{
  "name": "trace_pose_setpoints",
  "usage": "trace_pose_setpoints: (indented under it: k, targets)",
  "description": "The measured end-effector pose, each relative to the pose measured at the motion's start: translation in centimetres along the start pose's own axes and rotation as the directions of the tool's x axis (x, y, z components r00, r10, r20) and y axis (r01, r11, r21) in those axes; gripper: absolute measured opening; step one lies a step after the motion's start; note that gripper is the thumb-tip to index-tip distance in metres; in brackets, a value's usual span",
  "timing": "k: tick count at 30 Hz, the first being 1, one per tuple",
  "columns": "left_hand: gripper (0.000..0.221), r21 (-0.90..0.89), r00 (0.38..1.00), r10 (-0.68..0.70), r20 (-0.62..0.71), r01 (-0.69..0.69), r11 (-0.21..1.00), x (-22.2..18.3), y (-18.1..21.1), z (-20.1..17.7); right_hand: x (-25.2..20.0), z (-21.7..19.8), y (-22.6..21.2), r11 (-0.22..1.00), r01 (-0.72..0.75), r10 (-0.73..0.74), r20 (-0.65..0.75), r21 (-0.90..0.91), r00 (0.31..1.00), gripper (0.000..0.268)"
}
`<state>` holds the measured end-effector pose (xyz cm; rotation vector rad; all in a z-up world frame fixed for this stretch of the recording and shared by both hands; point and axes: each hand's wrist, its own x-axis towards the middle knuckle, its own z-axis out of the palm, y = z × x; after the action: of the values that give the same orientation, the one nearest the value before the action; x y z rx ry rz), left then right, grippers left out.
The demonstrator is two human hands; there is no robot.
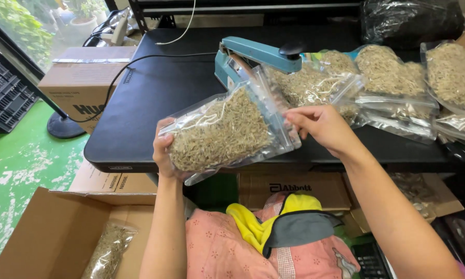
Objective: The person picks up plastic bags containing dried herbs from a cardboard box, flattens the bags by hand on their lap, and seals the bags using a table-mounted heat sealer.
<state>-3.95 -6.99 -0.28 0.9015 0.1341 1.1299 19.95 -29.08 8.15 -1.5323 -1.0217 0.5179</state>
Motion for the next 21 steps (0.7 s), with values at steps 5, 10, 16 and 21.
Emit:
trace_pose_setpoints:
  k: [5,10,16,21]
  targets:
    - [0.046,-0.046,0.995,0.02,0.093,-0.016,0.999,-3.4,-0.2,2.0,-2.8,-1.6,1.6,0.995,0.053,-0.052,-0.007,0.084,0.999,0.008]
    - [0.048,-0.001,0.986,-0.009,0.167,0.009,1.0,-4.5,-3.8,3.4,-7.0,-5.6,5.7,0.997,0.034,-0.024,-0.132,0.075,0.991,0.007]
    - [0.036,0.205,0.95,-0.299,0.087,0.276,0.939,-2.2,-8.9,15.8,-11.6,-14.0,11.5,0.874,-0.051,0.098,-0.072,0.483,0.993,0.048]
    - [0.066,-0.21,0.829,-0.404,0.388,0.506,0.837,-2.6,-12.6,26.9,-9.0,-18.2,7.2,0.7,0.233,0.206,-0.503,0.675,0.839,0.03]
